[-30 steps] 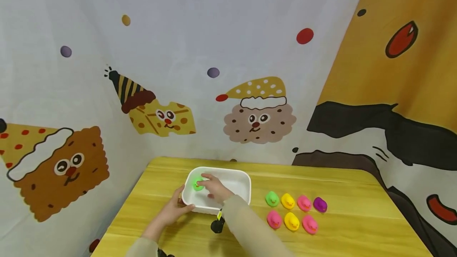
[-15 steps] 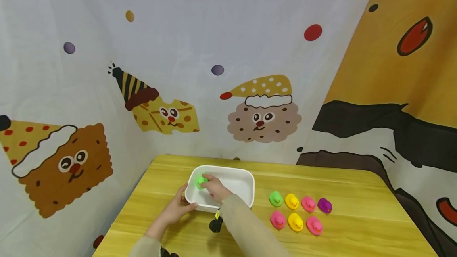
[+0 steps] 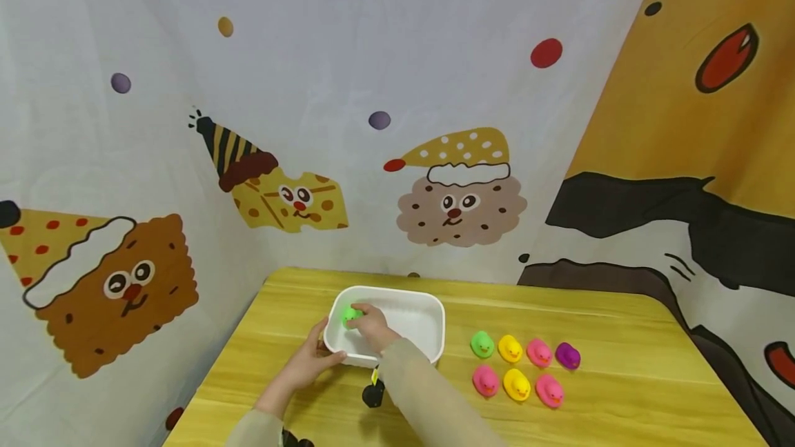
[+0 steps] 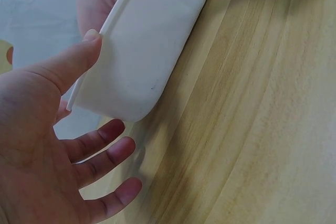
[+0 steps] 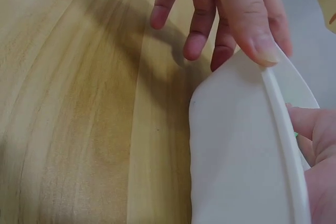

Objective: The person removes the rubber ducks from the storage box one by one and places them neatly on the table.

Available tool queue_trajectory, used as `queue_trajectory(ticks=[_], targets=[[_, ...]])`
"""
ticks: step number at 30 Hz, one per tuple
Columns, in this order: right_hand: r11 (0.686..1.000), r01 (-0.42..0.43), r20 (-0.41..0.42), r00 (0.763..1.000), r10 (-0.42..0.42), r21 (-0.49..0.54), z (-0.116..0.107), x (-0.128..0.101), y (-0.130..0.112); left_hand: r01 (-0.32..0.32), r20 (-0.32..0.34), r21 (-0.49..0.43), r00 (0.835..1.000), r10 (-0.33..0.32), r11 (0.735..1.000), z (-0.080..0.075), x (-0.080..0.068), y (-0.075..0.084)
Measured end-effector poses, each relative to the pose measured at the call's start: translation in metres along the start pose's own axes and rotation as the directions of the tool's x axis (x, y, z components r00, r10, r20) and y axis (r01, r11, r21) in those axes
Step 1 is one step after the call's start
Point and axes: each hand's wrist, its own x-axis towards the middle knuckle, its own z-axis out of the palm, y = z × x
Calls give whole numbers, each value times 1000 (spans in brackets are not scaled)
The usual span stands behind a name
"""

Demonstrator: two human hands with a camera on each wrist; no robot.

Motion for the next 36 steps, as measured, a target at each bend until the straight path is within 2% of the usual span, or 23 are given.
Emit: queue_trajectory(ticks=[6,10,22,26,32,36], targets=[[998,2,-40,999,-5,-59,2,-2,2,20,-3,8,1000,-20,1000,1,0,-2],[995,31,-57,998,-37,-93,3,-2,4,7,9,-16,1000,-7,1000,1,1,-3],[997,20,-86,996,-26,-68,3,-2,5,-2,11,-53,1000,2,999,2,0,-2],[997,28,-69,997,-33,-69,2,-3,5,7,17,-22,1000,-7,1000,1,0,-1],[994,84,-15,996,-85,-63,-3,-1,4,20,6,3,1000,-20,1000,1,-1,1],[996,69,11,998,-68,-60,-10,-2,2,35,-4,-1,999,-35,999,1,0,0]])
